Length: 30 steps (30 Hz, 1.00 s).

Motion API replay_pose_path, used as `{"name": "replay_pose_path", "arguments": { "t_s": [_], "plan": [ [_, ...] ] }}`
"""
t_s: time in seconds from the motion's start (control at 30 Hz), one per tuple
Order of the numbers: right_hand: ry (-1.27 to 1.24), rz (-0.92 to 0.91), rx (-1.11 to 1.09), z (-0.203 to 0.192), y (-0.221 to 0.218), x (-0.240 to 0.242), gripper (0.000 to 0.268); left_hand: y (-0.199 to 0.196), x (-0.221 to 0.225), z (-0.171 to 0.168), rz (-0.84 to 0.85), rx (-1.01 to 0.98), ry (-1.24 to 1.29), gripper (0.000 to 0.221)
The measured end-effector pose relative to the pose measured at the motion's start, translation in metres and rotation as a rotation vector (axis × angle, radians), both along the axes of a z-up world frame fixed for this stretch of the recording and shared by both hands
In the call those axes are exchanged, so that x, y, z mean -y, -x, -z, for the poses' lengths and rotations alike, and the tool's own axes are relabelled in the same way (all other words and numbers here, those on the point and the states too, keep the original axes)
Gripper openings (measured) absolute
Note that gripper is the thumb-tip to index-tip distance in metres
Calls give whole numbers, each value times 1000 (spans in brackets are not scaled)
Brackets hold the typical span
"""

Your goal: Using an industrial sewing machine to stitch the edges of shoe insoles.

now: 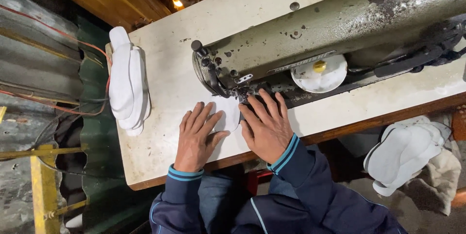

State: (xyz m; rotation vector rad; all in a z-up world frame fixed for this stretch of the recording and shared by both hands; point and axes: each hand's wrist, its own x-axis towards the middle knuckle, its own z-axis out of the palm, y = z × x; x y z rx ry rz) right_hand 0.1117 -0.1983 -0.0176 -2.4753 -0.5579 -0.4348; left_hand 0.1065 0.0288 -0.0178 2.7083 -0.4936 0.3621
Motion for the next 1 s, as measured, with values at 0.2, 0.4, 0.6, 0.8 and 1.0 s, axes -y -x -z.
{"name": "replay_pose_path", "arguments": {
  "t_s": [0.2,0.4,0.6,0.8,1.0],
  "plan": [
    [-6,-2,-6,-1,-1,1,37,-15,-6,-10,48,-91,-63,65],
    [3,-14,-32,-5,0,2,37,-20,-6,-12,49,-113,-85,69],
    [16,-20,-48,-4,-1,3,37,-21,-8,-7,43,-117,-83,69],
    [8,-29,-59,-7,0,4,37,-21,-4,-10,30,-116,-77,68],
    [8,-32,-53,-7,1,6,37,-20,3,-14,-5,-159,-71,68]
  ]
}}
